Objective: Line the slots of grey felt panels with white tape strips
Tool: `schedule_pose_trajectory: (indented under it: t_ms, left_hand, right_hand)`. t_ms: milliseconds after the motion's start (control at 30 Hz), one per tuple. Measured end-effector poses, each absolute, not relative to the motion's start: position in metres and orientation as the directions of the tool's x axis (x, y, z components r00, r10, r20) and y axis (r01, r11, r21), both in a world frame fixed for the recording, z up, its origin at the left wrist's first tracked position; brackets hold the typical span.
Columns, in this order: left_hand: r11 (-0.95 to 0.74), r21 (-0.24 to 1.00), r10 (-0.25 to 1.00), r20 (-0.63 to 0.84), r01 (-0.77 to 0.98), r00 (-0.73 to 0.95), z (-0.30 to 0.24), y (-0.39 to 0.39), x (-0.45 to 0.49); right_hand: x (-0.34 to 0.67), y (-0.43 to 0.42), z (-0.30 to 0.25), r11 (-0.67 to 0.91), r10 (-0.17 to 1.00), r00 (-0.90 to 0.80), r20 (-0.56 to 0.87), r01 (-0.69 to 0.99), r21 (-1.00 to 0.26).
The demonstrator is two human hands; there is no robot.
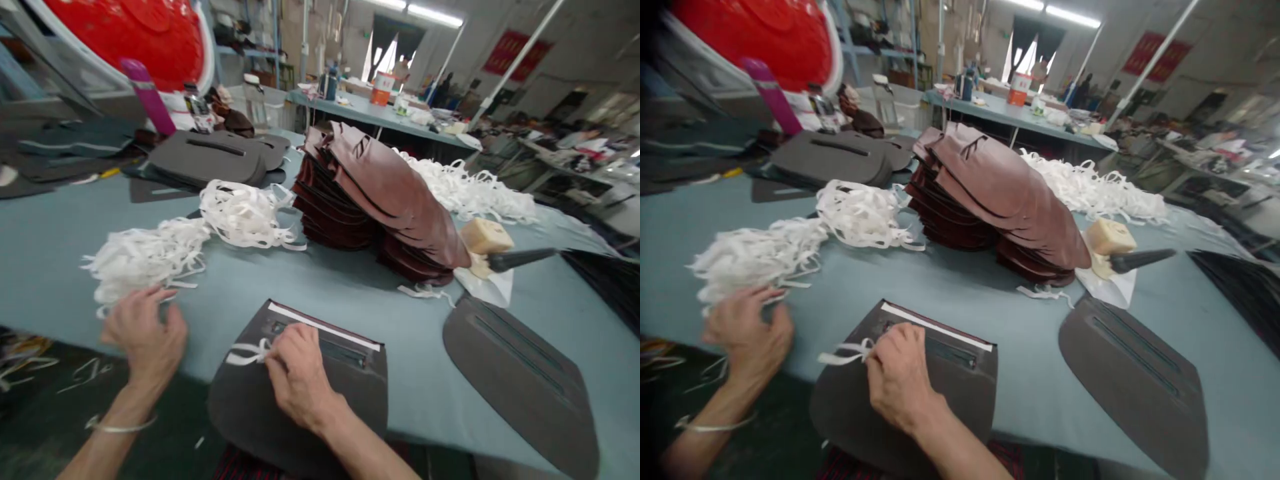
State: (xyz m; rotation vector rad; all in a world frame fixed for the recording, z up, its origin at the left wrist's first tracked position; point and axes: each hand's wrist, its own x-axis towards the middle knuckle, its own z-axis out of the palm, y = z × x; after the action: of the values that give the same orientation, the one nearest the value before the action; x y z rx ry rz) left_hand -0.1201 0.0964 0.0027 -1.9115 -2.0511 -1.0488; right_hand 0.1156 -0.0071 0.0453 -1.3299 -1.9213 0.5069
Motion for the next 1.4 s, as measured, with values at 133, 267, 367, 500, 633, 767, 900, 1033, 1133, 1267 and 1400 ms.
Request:
schedule_pose_trajectory:
  t_ms: [133,267,367,500,633,767,900,1033,1133,1267,1400]
  left_hand:
    - [-0.382,0.625,0.917,0.346,0.681,0.197,0.039,0.063,-0.077]
    - [-0.232,0.875,0.804,-0.073,0.425,0.59,0.057,0.04,-0.033]
    - [0.081,0.96,0.771,-0.231,0.269,0.593,0.055,0.035,-0.018]
    - [0.257,0.963,0.726,-0.246,0.079,0.642,0.049,0.026,-0.001]
    - [0.223,0.962,0.797,-0.273,0.158,0.539,0.047,0.021,0.019]
    - [0.069,0.958,0.862,-0.198,0.279,0.467,0.051,0.031,0.019]
    - [-0.055,0.925,0.856,-0.15,0.376,0.494,0.061,0.04,0.01]
    - [-0.16,0.895,0.856,-0.084,0.416,0.51,0.065,0.043,0.006]
    - [-0.249,0.859,0.869,-0.006,0.448,0.494,0.062,0.053,-0.003]
    - [-0.314,0.733,0.925,0.092,0.604,0.369,0.057,0.09,-0.039]
    - [-0.189,0.453,0.975,0.189,0.871,0.114,0.069,0.124,-0.071]
  right_hand:
    - [0.126,-0.015,0.049,0.324,0.938,-0.119,0.327,0.642,-0.695]
    - [0.131,-0.019,0.043,0.193,0.972,0.004,0.235,0.56,-0.806]
    - [0.141,-0.021,0.043,-0.003,0.986,0.157,0.059,0.368,-0.93]
    - [0.149,-0.016,0.045,-0.158,0.952,0.272,-0.139,0.048,-0.986]
    - [0.15,-0.009,0.042,-0.171,0.914,0.34,-0.221,-0.171,-0.97]
    - [0.153,-0.011,0.035,-0.148,0.876,0.435,-0.208,-0.169,-0.974]
    - [0.153,-0.014,0.03,-0.108,0.862,0.473,-0.182,-0.179,-0.978]
    - [0.154,-0.011,0.027,-0.026,0.796,0.566,-0.213,-0.319,-0.948]
    - [0.162,-0.008,0.029,0.025,0.763,0.608,-0.217,-0.363,-0.932]
    - [0.185,-0.006,0.039,0.106,0.713,0.662,-0.231,-0.428,-0.898]
    - [0.2,-0.008,0.055,0.101,0.785,0.607,-0.121,-0.318,-0.943]
